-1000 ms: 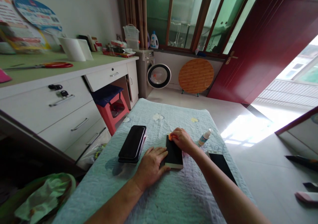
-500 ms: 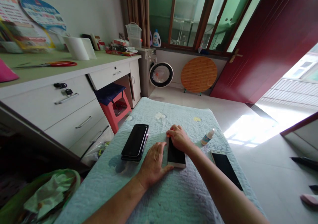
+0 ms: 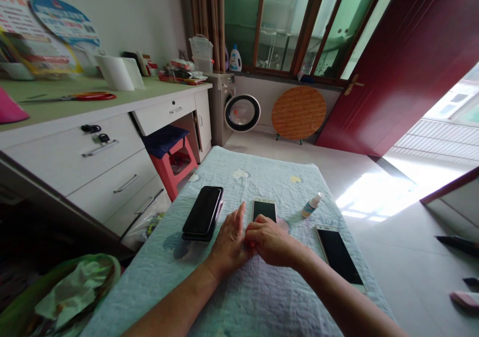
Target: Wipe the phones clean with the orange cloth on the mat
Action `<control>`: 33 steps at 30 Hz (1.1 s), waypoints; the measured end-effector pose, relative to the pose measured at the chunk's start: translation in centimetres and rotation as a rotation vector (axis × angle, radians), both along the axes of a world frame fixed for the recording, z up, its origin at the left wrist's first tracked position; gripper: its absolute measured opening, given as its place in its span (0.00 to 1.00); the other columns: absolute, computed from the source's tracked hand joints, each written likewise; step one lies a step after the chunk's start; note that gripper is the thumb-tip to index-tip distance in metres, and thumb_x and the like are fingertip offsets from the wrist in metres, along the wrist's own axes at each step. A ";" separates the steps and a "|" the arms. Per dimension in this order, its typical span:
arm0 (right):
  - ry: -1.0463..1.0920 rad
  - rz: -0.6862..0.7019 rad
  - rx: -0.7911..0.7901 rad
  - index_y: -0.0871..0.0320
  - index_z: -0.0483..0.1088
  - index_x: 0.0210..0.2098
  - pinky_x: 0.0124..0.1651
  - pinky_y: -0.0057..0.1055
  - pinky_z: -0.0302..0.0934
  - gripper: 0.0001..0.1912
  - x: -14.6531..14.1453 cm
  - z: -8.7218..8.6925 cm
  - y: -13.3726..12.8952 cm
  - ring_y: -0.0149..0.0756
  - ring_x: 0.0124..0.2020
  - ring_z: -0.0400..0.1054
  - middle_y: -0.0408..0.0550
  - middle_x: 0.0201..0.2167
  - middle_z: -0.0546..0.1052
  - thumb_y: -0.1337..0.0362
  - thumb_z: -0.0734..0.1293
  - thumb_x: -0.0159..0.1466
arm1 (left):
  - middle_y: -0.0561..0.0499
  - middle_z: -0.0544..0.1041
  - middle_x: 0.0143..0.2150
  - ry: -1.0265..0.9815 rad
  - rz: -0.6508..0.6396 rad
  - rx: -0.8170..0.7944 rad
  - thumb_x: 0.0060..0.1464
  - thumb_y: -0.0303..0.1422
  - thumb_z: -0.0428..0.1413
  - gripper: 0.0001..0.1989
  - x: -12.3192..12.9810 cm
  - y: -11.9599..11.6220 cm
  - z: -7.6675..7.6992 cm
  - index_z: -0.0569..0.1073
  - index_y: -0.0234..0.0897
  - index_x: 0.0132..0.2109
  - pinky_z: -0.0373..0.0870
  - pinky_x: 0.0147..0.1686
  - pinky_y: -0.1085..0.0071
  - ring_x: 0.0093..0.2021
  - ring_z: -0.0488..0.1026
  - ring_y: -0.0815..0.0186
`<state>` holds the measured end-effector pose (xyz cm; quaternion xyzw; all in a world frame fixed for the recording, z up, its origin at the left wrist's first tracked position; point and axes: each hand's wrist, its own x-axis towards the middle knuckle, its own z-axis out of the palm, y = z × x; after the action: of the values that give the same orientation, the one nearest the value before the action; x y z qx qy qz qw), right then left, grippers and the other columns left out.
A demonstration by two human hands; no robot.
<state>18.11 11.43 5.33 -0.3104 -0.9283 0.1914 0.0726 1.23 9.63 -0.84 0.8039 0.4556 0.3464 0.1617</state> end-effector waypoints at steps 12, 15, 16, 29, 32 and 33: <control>0.117 -0.418 0.167 0.62 0.69 0.48 0.49 0.32 0.55 0.18 0.4 -2.0 7.9 0.38 0.43 0.60 0.52 0.42 0.72 0.77 0.57 0.62 | 0.42 0.62 0.61 0.154 -0.020 -0.097 0.56 0.44 0.58 0.28 -0.1 -0.4 1.0 0.64 0.42 0.61 0.58 0.59 0.48 0.61 0.59 0.49; 0.052 -0.435 0.159 0.60 0.72 0.42 0.49 0.33 0.55 0.15 0.6 -2.6 8.2 0.39 0.43 0.60 0.53 0.41 0.70 0.76 0.59 0.61 | 0.42 0.65 0.58 0.196 -0.039 -0.110 0.56 0.46 0.58 0.22 0.0 -0.4 2.0 0.72 0.41 0.54 0.59 0.58 0.49 0.58 0.61 0.49; 0.034 -0.434 0.154 0.59 0.73 0.40 0.49 0.33 0.55 0.13 0.6 -2.8 8.0 0.39 0.43 0.60 0.52 0.41 0.69 0.75 0.60 0.61 | 0.42 0.66 0.58 0.201 -0.043 -0.110 0.56 0.47 0.58 0.22 0.1 -0.4 2.2 0.72 0.41 0.54 0.60 0.58 0.49 0.58 0.61 0.49; -0.026 -0.387 0.141 0.55 0.74 0.31 0.44 0.35 0.54 0.08 -0.4 -3.0 4.7 0.40 0.44 0.55 0.50 0.43 0.67 0.66 0.63 0.64 | 0.37 0.66 0.57 0.099 0.027 -0.030 0.52 0.49 0.61 0.36 0.3 -0.2 -0.2 0.58 0.36 0.61 0.61 0.57 0.46 0.58 0.63 0.46; -0.052 -0.344 0.143 0.55 0.74 0.34 0.44 0.35 0.54 0.06 -0.4 -2.6 3.2 0.40 0.43 0.55 0.49 0.41 0.67 0.66 0.64 0.63 | 0.36 0.62 0.60 0.059 0.036 -0.014 0.52 0.45 0.62 0.43 0.3 -0.1 -0.9 0.48 0.38 0.65 0.61 0.58 0.46 0.61 0.61 0.45; -0.069 -0.326 0.138 0.54 0.74 0.34 0.43 0.35 0.54 0.05 -0.4 -2.4 2.7 0.40 0.43 0.55 0.49 0.41 0.67 0.65 0.65 0.63 | 0.36 0.61 0.61 0.056 0.037 -0.010 0.52 0.44 0.62 0.45 0.4 -0.1 -1.0 0.45 0.39 0.66 0.61 0.58 0.45 0.61 0.61 0.45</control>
<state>17.75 14.12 2.91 -0.4574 -0.8786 0.1020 0.0920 1.58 9.54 -1.85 0.8038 0.4765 0.3246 0.1465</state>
